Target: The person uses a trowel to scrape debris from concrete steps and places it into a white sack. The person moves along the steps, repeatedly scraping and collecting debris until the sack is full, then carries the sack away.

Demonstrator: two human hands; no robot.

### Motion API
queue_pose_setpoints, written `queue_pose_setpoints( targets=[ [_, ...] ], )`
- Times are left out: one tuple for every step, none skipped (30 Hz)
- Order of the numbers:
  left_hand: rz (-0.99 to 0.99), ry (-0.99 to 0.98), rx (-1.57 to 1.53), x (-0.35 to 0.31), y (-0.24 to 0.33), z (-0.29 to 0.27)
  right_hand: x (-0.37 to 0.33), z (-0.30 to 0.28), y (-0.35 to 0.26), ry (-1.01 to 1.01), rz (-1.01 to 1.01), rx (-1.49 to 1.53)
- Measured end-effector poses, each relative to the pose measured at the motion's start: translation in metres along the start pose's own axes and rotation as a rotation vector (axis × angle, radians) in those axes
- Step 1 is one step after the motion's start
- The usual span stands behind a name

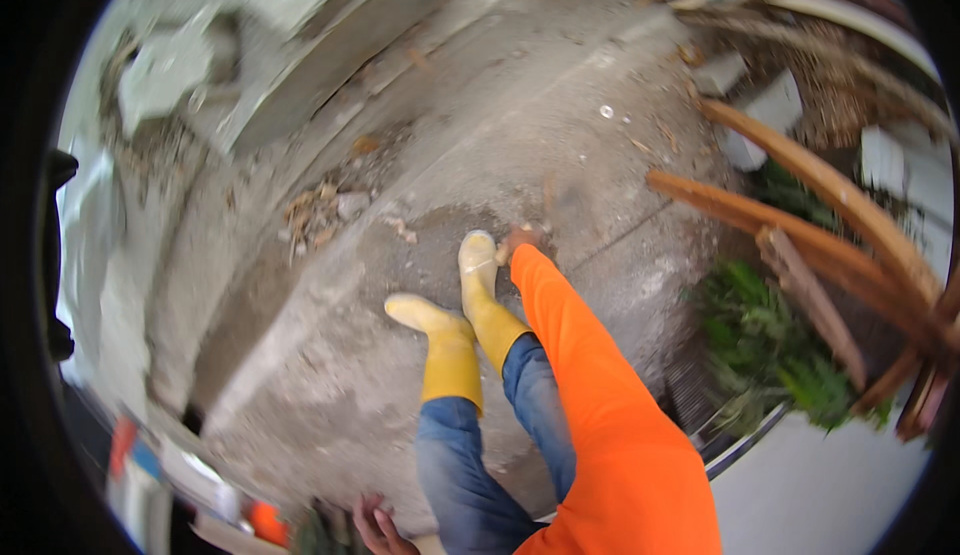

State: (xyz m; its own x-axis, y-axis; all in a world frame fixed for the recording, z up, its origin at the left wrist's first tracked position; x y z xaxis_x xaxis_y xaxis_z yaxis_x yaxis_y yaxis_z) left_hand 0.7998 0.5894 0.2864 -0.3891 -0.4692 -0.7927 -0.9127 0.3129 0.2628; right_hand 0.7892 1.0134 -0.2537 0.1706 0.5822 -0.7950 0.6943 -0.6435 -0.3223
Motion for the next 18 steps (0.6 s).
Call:
queue_pose_setpoints(
  targets=[
    [0.037, 0.052, 0.006, 0.000, -0.003, 0.001, -0.003, 0.014, -0.004, -0.066, -0.191, -0.132],
    [0.040, 0.097, 0.035, -0.002, -0.007, 0.002, -0.010, 0.025, -0.009, -0.104, -0.372, -0.274],
    [0.036, 0.114, -0.057, -0.006, -0.010, 0.002, -0.024, 0.036, -0.017, -0.151, -0.555, -0.397],
    [0.026, 0.122, -0.120, -0.008, -0.012, 0.001, -0.037, 0.043, -0.023, -0.205, -0.630, -0.489],
    [0.051, 0.141, -0.162, -0.010, -0.010, 0.001, -0.051, 0.046, -0.032, -0.262, -0.707, -0.574],
    [0.089, 0.175, -0.187, -0.012, -0.004, -0.002, -0.063, 0.045, -0.038, -0.303, -0.736, -0.651],
    [0.083, 0.172, -0.224, -0.011, 0.001, -0.001, -0.078, 0.053, -0.039, -0.494, -0.772, -0.882],
    [0.096, 0.185, -0.259, -0.010, 0.011, -0.001, -0.088, 0.057, -0.035, -0.643, -0.745, -1.122],
    [0.096, 0.151, -0.237, -0.007, 0.023, 0.004, -0.106, 0.065, -0.032, -0.798, -0.959, -1.294],
    [0.134, 0.129, -0.209, 0.001, 0.040, 0.009, -0.116, 0.072, -0.021, -1.092, -0.832, -1.327],
    [0.225, 0.154, -0.204, 0.011, 0.059, 0.017, -0.125, 0.086, -0.011, -1.130, -1.039, -1.448],
    [0.312, 0.184, -0.184, 0.024, 0.082, 0.025, -0.128, 0.102, 0.000, -1.221, -1.094, -1.568],
    [0.354, 0.159, -0.248, 0.038, 0.099, 0.038, -0.121, 0.119, 0.013, -1.335, -0.948, -1.658],
    [0.372, 0.135, -0.295, 0.053, 0.113, 0.053, -0.112, 0.136, 0.023, -1.370, -0.826, -1.743],
    [0.383, 0.105, -0.367, 0.068, 0.126, 0.071, -0.098, 0.149, 0.028, -1.319, -0.661, -1.677],
    [0.388, 0.075, -0.413, 0.083, 0.131, 0.086, -0.079, 0.160, 0.026, -1.164, -0.470, -1.664],
    [0.428, 0.067, -0.423, 0.094, 0.137, 0.096, -0.073, 0.172, 0.014, -1.292, -0.406, -1.557],
    [0.473, 0.060, -0.418, 0.098, 0.134, 0.113, -0.059, 0.173, 0.003, -1.309, -0.305, -1.531]
  ],
)
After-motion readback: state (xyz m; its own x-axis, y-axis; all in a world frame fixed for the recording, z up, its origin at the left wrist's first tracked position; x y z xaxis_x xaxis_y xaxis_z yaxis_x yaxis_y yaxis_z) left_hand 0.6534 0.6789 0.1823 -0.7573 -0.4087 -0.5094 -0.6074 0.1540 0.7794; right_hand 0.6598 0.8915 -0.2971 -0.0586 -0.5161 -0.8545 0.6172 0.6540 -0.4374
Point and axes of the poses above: each hand's wrist, its own x-axis towards the middle knuckle, its own z-axis out of the palm, y = z × x, the point moved 6 cm from there along x, towards the middle knuckle, and after that the axes turned 7 degrees about -z, right-handed, at the moved point
